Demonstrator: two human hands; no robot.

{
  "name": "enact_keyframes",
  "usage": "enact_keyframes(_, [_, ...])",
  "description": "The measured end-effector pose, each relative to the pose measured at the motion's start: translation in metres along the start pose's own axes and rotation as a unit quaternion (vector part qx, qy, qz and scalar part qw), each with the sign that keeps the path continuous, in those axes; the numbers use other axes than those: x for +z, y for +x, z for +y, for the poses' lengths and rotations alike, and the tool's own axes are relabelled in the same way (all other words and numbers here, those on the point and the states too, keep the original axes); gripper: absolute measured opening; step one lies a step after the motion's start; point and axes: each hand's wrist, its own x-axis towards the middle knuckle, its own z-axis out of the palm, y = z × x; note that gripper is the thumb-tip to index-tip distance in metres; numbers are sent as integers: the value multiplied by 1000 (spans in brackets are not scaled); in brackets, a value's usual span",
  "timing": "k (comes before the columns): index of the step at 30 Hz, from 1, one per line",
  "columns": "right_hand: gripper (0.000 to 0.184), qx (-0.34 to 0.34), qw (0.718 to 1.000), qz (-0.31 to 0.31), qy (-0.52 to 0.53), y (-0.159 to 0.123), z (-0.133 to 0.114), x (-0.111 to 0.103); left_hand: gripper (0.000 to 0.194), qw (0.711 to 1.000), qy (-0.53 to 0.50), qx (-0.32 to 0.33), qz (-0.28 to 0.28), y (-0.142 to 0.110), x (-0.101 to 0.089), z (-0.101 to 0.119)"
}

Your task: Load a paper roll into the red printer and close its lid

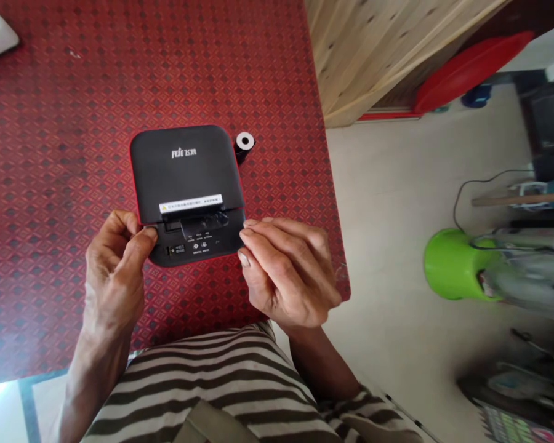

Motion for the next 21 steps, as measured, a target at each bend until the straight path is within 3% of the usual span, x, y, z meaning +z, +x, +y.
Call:
enact_keyframes(4, [14, -1, 1000, 9, -10, 3, 1, 1, 21, 997, -51, -59, -1, 1, 0, 0])
enact_keyframes(12, [19, -24, 999, -26, 28, 33, 13, -1, 16, 998, -55, -11, -5, 8, -10, 13])
enact_keyframes(14, [20, -38, 994, -96, 24, 49, 17, 6, 20, 997, -68, 27, -4, 23, -13, 16])
enact_keyframes(16, [22, -60, 977, -207, -3, 67, 17, 16, 23, 992, -92, 80, 22, 47, -14, 15])
enact_keyframes(19, [26, -84, 926, -364, -59, 95, 9, 36, 21, 983, -95, 141, 73, 90, -9, 3])
enact_keyframes(21, [29, -77, 895, -430, -89, 109, 0, 47, 20, 978, -59, 176, 95, 116, -3, -9])
